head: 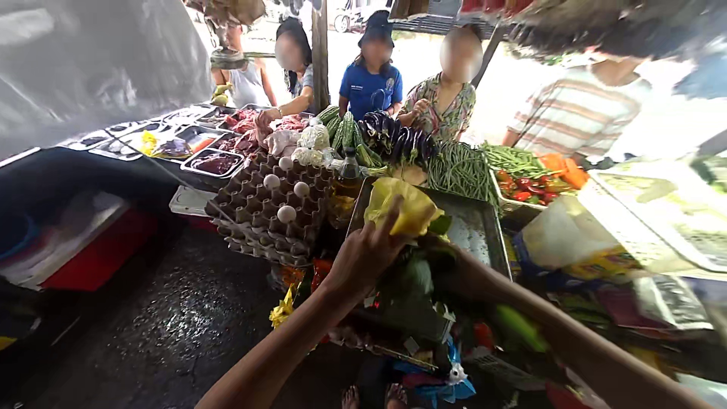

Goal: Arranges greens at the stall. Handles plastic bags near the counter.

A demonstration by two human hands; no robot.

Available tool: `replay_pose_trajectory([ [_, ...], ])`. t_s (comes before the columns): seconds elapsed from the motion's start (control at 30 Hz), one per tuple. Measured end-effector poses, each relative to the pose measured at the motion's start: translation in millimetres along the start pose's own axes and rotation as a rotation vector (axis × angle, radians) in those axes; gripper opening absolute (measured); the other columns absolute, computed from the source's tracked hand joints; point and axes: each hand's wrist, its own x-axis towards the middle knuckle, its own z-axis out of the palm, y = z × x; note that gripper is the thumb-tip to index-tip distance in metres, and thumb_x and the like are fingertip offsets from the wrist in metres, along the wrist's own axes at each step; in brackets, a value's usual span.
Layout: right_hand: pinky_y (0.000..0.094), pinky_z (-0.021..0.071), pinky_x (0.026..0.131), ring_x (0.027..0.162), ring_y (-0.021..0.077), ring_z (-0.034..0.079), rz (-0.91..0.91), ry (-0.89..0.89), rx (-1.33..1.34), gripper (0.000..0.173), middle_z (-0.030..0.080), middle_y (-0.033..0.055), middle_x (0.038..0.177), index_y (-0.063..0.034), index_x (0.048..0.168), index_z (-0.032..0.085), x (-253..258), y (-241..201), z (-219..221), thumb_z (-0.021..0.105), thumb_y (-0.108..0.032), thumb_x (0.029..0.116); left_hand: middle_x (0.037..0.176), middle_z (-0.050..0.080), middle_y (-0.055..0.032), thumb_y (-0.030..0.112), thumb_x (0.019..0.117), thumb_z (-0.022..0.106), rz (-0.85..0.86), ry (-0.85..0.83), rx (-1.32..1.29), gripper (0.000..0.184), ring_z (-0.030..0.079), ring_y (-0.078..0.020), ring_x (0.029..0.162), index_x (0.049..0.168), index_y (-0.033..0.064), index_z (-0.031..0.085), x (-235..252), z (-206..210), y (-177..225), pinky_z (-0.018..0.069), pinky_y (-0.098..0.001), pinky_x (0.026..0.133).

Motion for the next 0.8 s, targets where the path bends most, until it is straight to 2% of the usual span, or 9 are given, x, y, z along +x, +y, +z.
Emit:
replay_pose_trajectory([
  [0.1, 0.0163, 0.0521, 0.077, 0.083, -0.0051, 0.059, 0.089, 0.139, 0.336, 0.027, 0.063, -0.0025, 0.095, 0.0042, 0.122, 0.056, 36.2, -0.1, -15.6, 0.056, 0.003, 0.096, 0.158, 0.045, -0.012, -0.008, 0.0895, 0.065, -0.024, -0.18, 0.153, 0.041, 0.071, -0.029, 0.076, 0.125, 0.0117, 0.07, -6.2, -11.0, 5.4, 0.0565, -0.0393, 0.061],
  [0.17, 0.0162, 0.0491, 0.072, 0.075, -0.0038, 0.055, 0.105, 0.329, 0.38, 0.018, 0.059, -0.0003, 0.086, 0.0091, 0.116, 0.057, 54.9, -7.2, -12.9, 0.05, 0.006, 0.1, 0.166, 0.029, -0.0126, -0.006, 0.0954, 0.058, -0.259, -0.394, 0.081, 0.062, 0.072, -0.0308, 0.087, 0.151, 0.0177, 0.049, 0.0, -21.8, 12.6, 0.0582, -0.0416, 0.072],
  [0.23, 0.0268, 0.0538, 0.079, 0.084, 0.006, 0.062, 0.051, 0.46, 0.226, 0.022, 0.065, 0.0077, 0.094, 0.0079, 0.119, 0.061, 73.3, -8.0, -0.2, 0.059, 0.002, 0.0977, 0.168, 0.023, -0.0151, -0.007, 0.0865, 0.066, -0.335, -0.356, -0.095, 0.08, 0.073, -0.0309, 0.083, 0.158, 0.0178, 0.04, 3.2, -16.3, 16.4, 0.06, -0.0449, 0.072],
  [0.3, 0.0466, 0.0544, 0.095, 0.106, 0.0272, 0.068, 0.082, 0.5, 0.109, 0.03, 0.069, 0.0236, 0.112, 0.0094, 0.123, 0.062, 86.9, -7.4, 14.4, 0.063, -0.003, 0.0962, 0.166, 0.028, -0.0156, -0.009, 0.0828, 0.064, -0.25, -0.138, -0.19, 0.074, 0.073, -0.0264, 0.07, 0.152, 0.0143, 0.05, 2.6, -0.7, 31.8, 0.06, -0.0423, 0.061],
  [0.43, 0.0241, 0.0467, 0.097, 0.11, 0.0151, 0.058, 0.351, 0.303, 0.391, 0.031, 0.058, 0.0216, 0.126, 0.0132, 0.135, 0.048, 86.5, 20.2, 7.1, 0.038, -0.002, 0.1092, 0.16, 0.043, -0.011, -0.005, 0.0896, 0.063, -0.129, 0.063, -0.2, 0.064, 0.073, -0.0247, 0.072, 0.149, 0.0178, 0.055, -1.0, 30.0, 63.4, 0.0588, -0.0388, 0.057],
  [0.53, 0.0407, 0.043, 0.109, 0.127, 0.0357, 0.057, 0.15, 0.203, -0.052, 0.037, 0.057, 0.0354, 0.134, 0.0195, 0.133, 0.052, 86.5, 61.7, -11.3, 0.051, -0.004, 0.1046, 0.143, 0.06, -0.0154, -0.007, 0.0806, 0.07, -0.139, 0.11, 0.028, 0.067, 0.073, -0.024, 0.08, 0.145, 0.007, 0.058, -18.5, 63.9, 65.5, 0.0598, -0.0342, 0.06],
  [0.63, 0.0502, 0.0411, 0.114, 0.135, 0.0365, 0.053, 0.053, 0.232, -0.148, 0.06, 0.055, 0.0297, 0.141, 0.011, 0.142, 0.049, 75.2, 56.8, -19.2, 0.072, -0.014, 0.0931, 0.15, 0.052, -0.0162, -0.004, 0.0827, 0.072, -0.352, -0.205, -0.045, 0.07, 0.061, -0.0382, 0.121, 0.149, 0.0046, 0.052, -31.2, 78.5, 63.0, 0.0565, -0.049, 0.088],
  [0.7, 0.0499, 0.0414, 0.115, 0.137, 0.0335, 0.052, -0.071, 0.227, -0.121, 0.06, 0.054, 0.0269, 0.144, 0.0078, 0.147, 0.045, 43.4, 49.7, -20.5, 0.064, -0.019, 0.0967, 0.157, 0.045, -0.0148, 0.005, 0.0918, 0.066, -0.386, -0.277, -0.121, 0.053, 0.05, -0.0402, 0.134, 0.144, 0.0081, 0.058, -32.5, 72.9, 56.7, 0.0486, -0.0541, 0.099],
  [0.8, 0.0667, 0.0365, 0.112, 0.135, 0.049, 0.05, 0.006, 0.028, -0.259, 0.064, 0.053, 0.0357, 0.141, 0.0078, 0.14, 0.055, -6.5, 39.2, -45.2, 0.039, -0.045, 0.109, 0.15, 0.053, -0.014, 0.026, 0.0977, 0.065, -0.384, 0.062, -0.044, 0.027, 0.053, -0.0333, 0.135, 0.117, 0.0117, 0.076, -27.0, 23.3, 55.5, 0.0466, -0.0505, 0.107],
])
